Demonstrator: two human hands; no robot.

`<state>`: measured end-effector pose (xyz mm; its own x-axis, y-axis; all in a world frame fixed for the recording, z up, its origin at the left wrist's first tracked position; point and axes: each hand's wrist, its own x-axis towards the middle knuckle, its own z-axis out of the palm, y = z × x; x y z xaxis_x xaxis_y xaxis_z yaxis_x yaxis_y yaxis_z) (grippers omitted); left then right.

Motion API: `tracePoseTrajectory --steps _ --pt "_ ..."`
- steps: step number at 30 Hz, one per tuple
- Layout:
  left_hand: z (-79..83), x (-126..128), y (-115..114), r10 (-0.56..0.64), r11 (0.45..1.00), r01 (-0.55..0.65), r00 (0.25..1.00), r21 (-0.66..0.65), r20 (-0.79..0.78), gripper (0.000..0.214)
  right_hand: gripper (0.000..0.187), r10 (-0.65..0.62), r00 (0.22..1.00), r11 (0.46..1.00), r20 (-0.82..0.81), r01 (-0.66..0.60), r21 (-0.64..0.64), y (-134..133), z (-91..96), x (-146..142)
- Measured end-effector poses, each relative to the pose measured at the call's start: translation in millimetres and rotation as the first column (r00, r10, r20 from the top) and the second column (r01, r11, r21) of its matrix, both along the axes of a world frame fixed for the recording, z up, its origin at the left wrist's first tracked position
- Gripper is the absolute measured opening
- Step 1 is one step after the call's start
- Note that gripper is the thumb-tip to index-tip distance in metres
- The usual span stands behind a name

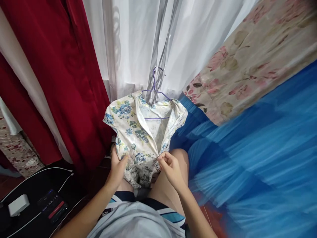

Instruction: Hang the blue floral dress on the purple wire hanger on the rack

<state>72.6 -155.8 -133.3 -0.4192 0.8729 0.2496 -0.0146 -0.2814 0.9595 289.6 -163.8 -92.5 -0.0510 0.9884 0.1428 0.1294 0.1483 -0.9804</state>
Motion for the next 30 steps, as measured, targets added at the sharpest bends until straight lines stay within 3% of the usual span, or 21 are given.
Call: tracePoseTrajectory --steps 2,4,6,8,10,13,15,19,30 --pt "-1.3 -2.7 1.7 0.165 0.975 -0.139 0.976 0.172 -0.145 0.066 0.024 0.021 1.0 1.0 -0.017 -0.022 -0.013 -2.6 1.0 -5.6" --pt "2.7 0.9 -3.7 0.239 0.935 -0.127 0.915 0.33 -0.326 0.066 0.021 0.052 0.998 0.998 -0.046 -0.053 -0.023 -6.2 1.6 -13.9" --pt "6.8 10.5 -12.6 0.118 0.933 0.08 0.852 0.35 -0.509 0.054 0.019 0.09 0.994 0.995 -0.066 -0.092 -0.03 -10.4 2.5 -22.7" --pt "7.5 22.1 -20.5 -0.111 0.931 0.292 0.798 0.22 -0.592 0.039 0.019 0.112 0.991 0.993 -0.069 -0.114 -0.034 -14.1 4.7 -30.0" --pt "4.6 31.1 -25.3 -0.271 0.92 0.38 0.796 0.098 -0.541 0.025 0.02 0.113 0.992 0.993 -0.058 -0.115 -0.041 -16.2 8.5 -34.8" --pt "-0.1 35.2 -28.2 -0.337 0.916 0.398 0.835 0.054 -0.436 0.008 0.025 0.116 0.992 0.992 -0.05 -0.119 -0.05 -15.7 16.8 -38.4" --pt "-0.2 33.9 -29.3 -0.354 0.91 0.411 0.84 0.056 -0.412 0.011 0.028 0.129 0.99 0.99 -0.052 -0.131 -0.052 -14.0 22.3 -40.1" --pt "4.0 30.4 -31.3 -0.322 0.917 0.389 0.851 0.086 -0.416 0.012 0.031 0.156 0.985 0.985 -0.07 -0.16 -0.058 -12.4 26.5 -45.2" --pt "9.7 16.2 -33.3 -0.254 0.944 0.326 0.812 0.046 -0.526 0.004 0.028 0.188 0.956 0.971 -0.227 -0.216 -0.106 -24.4 2.9 -61.5"
